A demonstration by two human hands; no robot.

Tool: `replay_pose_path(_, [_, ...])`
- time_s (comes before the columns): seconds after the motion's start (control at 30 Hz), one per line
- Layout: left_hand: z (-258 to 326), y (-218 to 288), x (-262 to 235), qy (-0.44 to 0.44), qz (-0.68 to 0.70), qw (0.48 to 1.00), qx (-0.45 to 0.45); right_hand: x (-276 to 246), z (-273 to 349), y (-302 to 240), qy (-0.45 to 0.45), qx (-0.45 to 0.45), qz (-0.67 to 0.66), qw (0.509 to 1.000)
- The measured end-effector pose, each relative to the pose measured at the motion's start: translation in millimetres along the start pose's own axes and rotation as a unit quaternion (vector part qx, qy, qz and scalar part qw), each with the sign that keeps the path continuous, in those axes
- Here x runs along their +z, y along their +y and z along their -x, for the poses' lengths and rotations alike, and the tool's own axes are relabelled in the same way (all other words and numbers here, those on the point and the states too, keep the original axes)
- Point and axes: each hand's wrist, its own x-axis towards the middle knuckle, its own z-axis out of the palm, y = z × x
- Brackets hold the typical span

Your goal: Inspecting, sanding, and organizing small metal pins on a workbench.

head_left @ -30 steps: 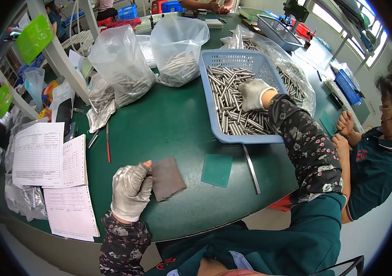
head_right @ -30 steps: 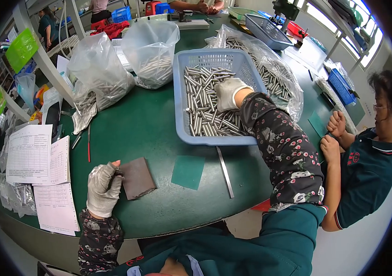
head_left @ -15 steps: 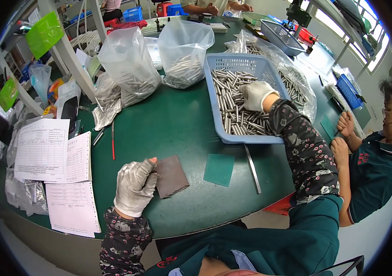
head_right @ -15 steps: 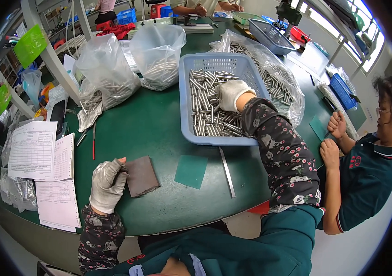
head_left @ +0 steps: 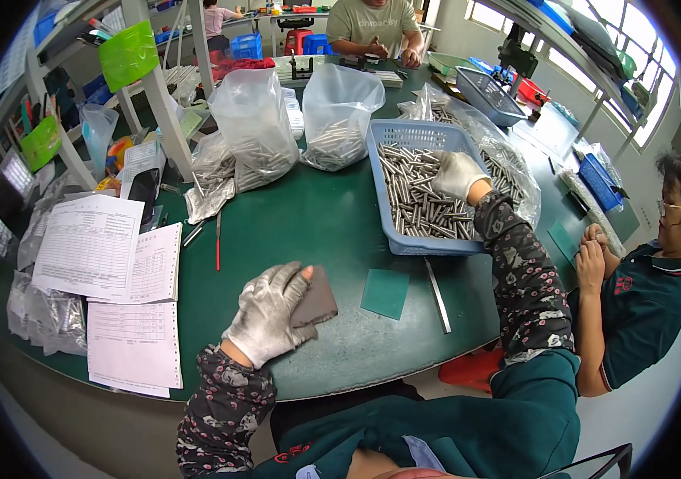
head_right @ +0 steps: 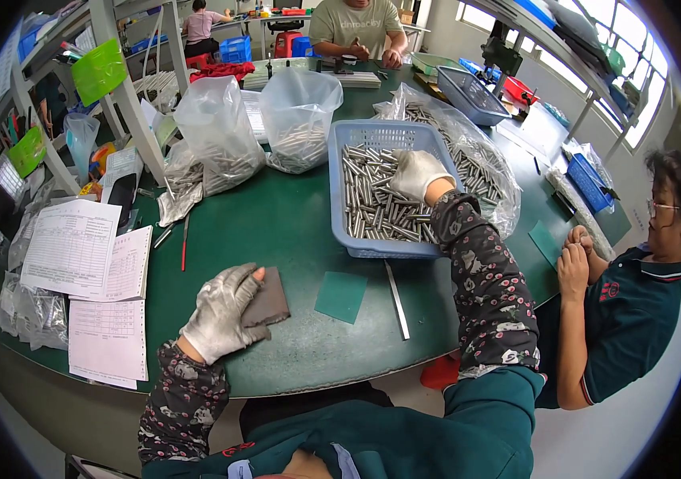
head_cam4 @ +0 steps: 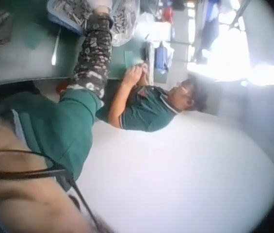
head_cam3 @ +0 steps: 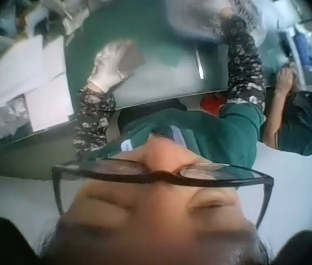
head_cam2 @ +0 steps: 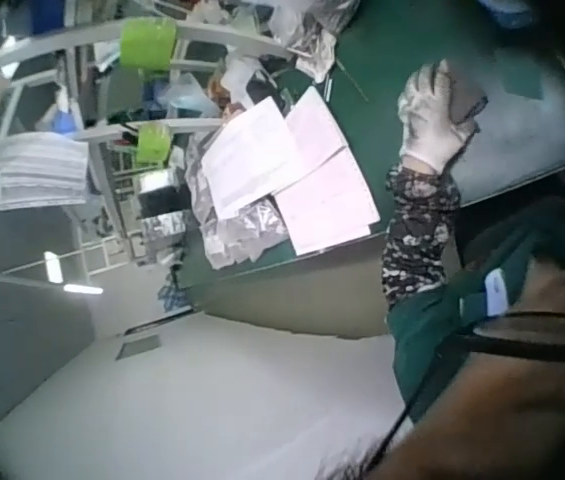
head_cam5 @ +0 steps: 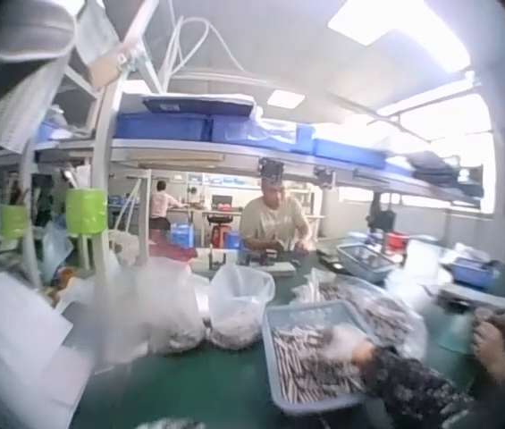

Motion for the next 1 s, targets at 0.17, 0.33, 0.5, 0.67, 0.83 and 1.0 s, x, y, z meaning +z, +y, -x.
replay_pose_path(0.17, [-3,-14,9,0.111,-0.079,0.983,-0.121,-17,13,-4,0.032,0.014,-0.019,0.999])
replay_pose_path(0.33, [-4,-19,15,0.258,-0.085,0.956,-0.113,-20,26,-8,0.122,-0.023,-0.203,0.971])
replay_pose_path(0.5, [-12,-22,4,0.401,-0.053,0.915,0.004,1,57,-58,-0.238,0.116,-0.883,0.388])
replay_pose_path(0.67, [-31,19,22,0.265,0.405,0.871,0.080,48,116,-153,-0.083,-0.107,-0.759,0.637])
replay_pose_path(0.83, [-45,39,35,0.194,0.629,0.748,-0.084,85,117,-184,-0.007,-0.061,-0.469,0.881])
replay_pose_path(1.0, [-42,31,41,0.192,0.690,0.690,-0.102,91,118,-187,-0.013,-0.075,-0.279,0.957])
